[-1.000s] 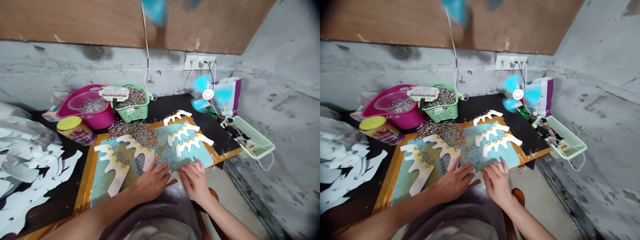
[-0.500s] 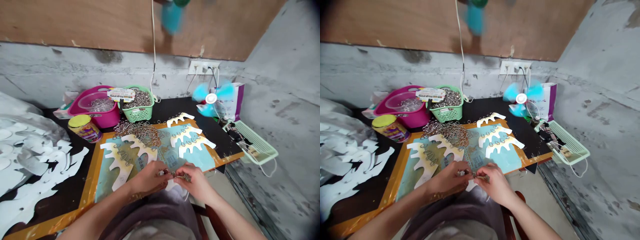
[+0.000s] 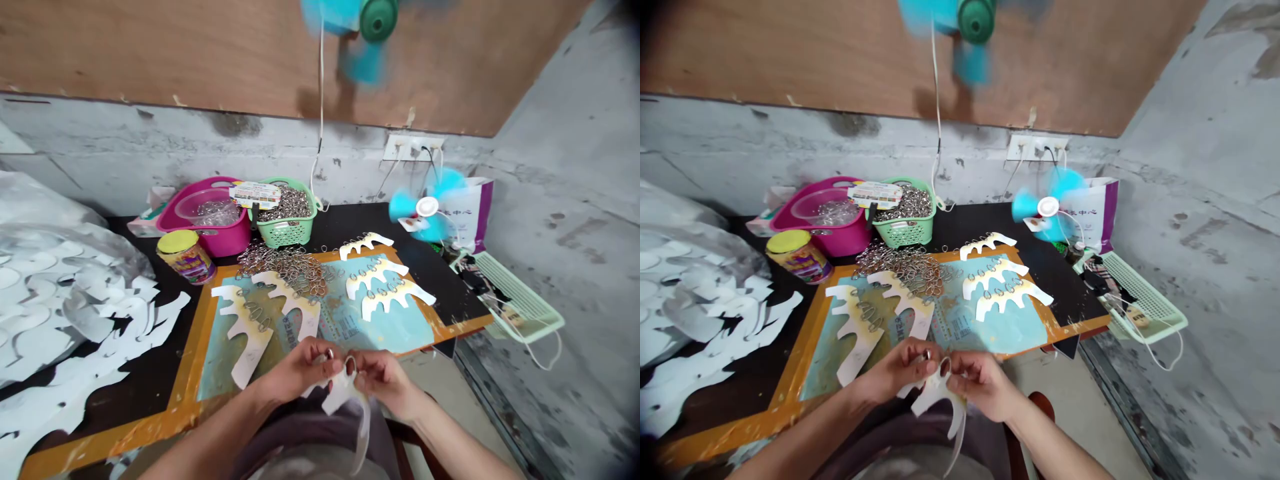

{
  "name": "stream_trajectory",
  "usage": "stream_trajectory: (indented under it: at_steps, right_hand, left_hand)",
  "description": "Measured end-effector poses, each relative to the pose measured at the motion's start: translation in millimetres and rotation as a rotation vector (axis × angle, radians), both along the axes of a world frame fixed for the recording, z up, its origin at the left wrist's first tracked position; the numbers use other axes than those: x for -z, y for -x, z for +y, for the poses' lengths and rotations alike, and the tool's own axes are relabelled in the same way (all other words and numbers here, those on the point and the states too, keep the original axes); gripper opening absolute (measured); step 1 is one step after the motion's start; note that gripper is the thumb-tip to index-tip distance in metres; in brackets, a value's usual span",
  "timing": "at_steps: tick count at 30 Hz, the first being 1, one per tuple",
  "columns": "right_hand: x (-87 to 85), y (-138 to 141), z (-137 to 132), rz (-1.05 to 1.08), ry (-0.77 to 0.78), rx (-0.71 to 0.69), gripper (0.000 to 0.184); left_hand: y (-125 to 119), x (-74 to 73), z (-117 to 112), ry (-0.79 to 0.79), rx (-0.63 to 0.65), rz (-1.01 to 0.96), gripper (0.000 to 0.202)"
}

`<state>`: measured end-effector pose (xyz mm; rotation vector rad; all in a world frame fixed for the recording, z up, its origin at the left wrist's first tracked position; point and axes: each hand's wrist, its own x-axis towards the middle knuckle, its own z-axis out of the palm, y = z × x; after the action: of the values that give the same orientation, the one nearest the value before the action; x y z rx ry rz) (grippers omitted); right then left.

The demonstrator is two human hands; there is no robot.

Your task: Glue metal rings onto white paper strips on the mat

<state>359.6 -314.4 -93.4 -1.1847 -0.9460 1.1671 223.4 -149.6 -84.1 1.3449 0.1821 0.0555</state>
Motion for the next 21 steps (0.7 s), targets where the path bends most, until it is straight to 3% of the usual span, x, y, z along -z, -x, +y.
stream_trajectory:
  at_steps: [3, 5, 6, 9, 11, 16, 21]
  right_hand:
    - [4.2, -2.4, 3.2, -0.050, 0.032, 0.180, 0.038]
    - [2.8, -2.6, 5.4, -0.112, 0.036, 0.262, 0.036]
    - [1.6, -1.5, 6.6, -0.139, 0.039, 0.284, 0.036]
    - [-2.4, 4.3, 10.6, -0.237, 0.048, 0.312, 0.033]
    - [-5.2, 7.4, 13.0, -0.288, 0.060, 0.299, 0.034]
    - [-9.3, 5.8, 17.9, -0.158, 0.043, 0.199, 0.039]
    - [-9.8, 7.5, 23.1, -0.095, 0.051, 0.151, 0.044]
  left_hand:
    - [9.2, 14.4, 4.0, -0.049, -0.433, -0.052, 0.052]
    - [17.1, 22.0, -5.6, -0.026, -0.679, -0.061, 0.054]
    - [20.0, 23.8, -13.8, 0.002, -0.699, -0.023, 0.051]
    - [19.6, 19.6, -39.7, 0.106, -0.529, 0.084, 0.058]
    - [12.0, 11.9, -47.9, 0.152, -0.530, 0.124, 0.058]
    - [-4.1, -0.1, -40.5, 0.197, -0.451, 0.110, 0.059]
    - [-0.4, -2.5, -38.9, 0.178, -0.468, 0.082, 0.058]
